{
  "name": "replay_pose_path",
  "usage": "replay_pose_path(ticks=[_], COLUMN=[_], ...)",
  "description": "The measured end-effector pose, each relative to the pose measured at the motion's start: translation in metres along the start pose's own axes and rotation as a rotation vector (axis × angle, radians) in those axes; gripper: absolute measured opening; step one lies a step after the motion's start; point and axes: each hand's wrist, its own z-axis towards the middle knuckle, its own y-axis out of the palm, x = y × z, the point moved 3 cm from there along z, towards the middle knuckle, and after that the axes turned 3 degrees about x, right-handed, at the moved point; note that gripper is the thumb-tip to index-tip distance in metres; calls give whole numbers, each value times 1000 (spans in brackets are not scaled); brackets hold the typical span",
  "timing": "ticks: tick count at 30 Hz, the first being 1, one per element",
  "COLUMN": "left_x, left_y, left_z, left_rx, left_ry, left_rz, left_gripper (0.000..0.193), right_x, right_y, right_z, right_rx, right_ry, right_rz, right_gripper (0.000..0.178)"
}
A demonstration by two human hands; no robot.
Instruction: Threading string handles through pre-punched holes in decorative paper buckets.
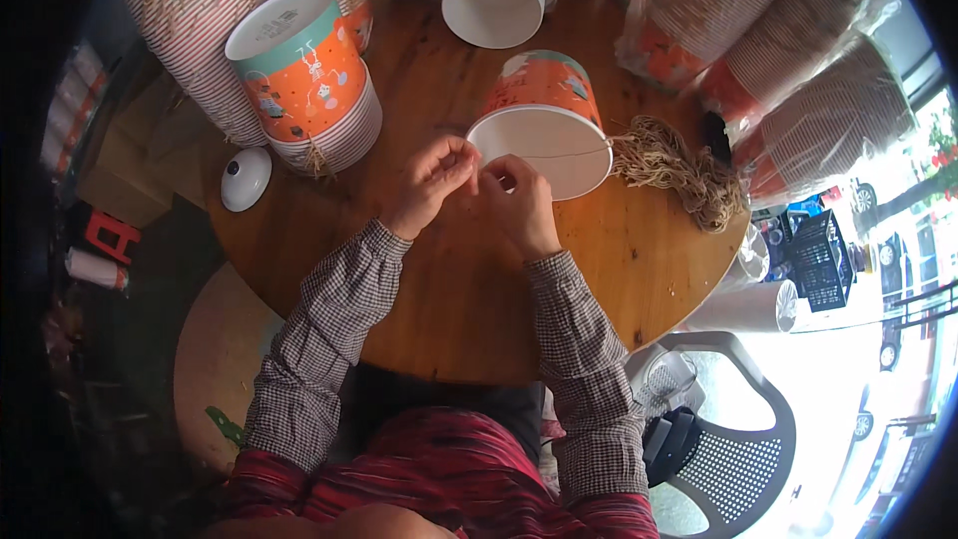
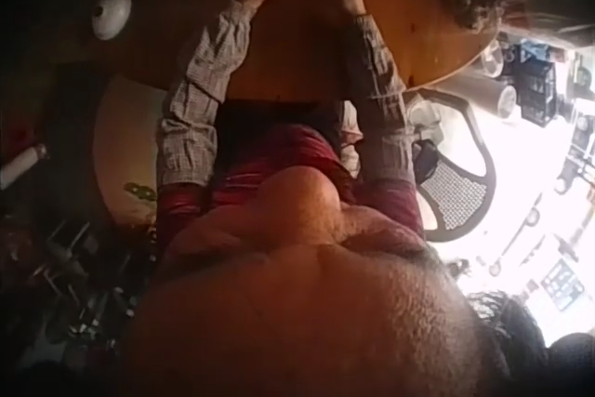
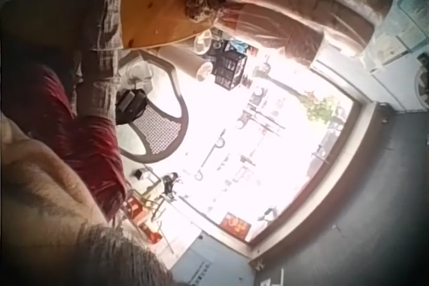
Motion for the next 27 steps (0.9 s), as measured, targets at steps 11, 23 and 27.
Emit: replay_pose_path(ticks=[11,23,27], left_x=[-5,-9,-13], left_y=[2,-4,-6], left_z=[-2,-2,1], left_rx=[29,68,164], left_ry=[27,96,150], left_rz=[64,117,133], left_gripper=[9,12,15], right_x=[-19,-18,-35], right_y=[-32,-30,-40], right_z=[0,-7,-4], right_rx=[57,-104,-69], right_ry=[210,128,61], right_rz=[279,-250,-167], right_gripper=[16,21,22])
